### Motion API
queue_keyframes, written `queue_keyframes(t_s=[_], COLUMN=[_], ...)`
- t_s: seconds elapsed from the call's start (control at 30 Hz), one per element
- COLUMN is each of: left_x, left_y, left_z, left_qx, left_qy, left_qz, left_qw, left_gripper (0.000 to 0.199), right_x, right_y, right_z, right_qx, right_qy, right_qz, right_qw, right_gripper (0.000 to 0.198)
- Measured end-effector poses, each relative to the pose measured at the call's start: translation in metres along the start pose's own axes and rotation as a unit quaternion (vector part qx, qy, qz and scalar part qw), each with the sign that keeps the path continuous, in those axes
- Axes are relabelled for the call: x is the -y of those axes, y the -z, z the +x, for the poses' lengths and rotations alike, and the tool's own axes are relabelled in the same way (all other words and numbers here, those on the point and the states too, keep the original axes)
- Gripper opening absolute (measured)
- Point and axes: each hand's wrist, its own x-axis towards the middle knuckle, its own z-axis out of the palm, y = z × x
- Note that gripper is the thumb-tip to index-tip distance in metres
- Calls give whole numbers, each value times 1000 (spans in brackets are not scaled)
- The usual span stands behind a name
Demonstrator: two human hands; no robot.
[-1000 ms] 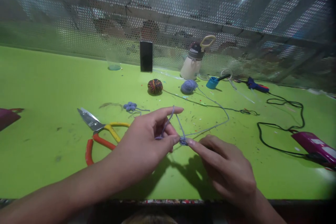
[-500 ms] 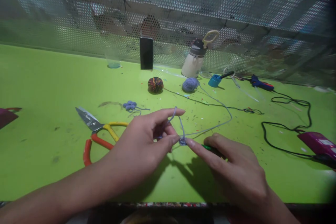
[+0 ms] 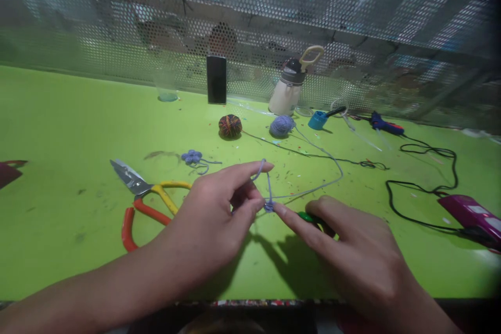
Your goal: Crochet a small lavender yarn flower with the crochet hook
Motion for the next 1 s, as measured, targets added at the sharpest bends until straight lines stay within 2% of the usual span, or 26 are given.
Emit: queue_keyframes(t_s=[0.3,0.43,0.5,0.7,0.77,0.87,0.93,1.0], left_x=[0,3,5,8,9,14,21,29], left_y=[0,-2,-3,-7,-10,-14,-18,-22], left_z=[-2,-3,-3,-8,-10,-14,-18,-21], left_qx=[-17,-31,-39,-91,-118,-165,-180,-182], left_qy=[-42,-83,-97,-172,-207,-249,-263,-258], left_qz=[54,91,100,129,146,187,206,205], left_qw=[998,992,989,972,960,936,925,927], left_gripper=[38,37,36,38,40,47,57,63], right_x=[4,10,11,13,15,20,25,31], right_y=[5,9,8,-6,-13,-23,-30,-36], right_z=[4,10,12,10,7,6,7,11], right_qx=[0,8,-7,-35,-59,-95,-137,-188], right_qy=[88,83,87,31,5,-40,-76,-120], right_qz=[-65,-81,-91,-93,-59,47,131,227], right_qw=[994,993,992,995,996,994,979,948], right_gripper=[42,39,39,39,38,40,45,47])
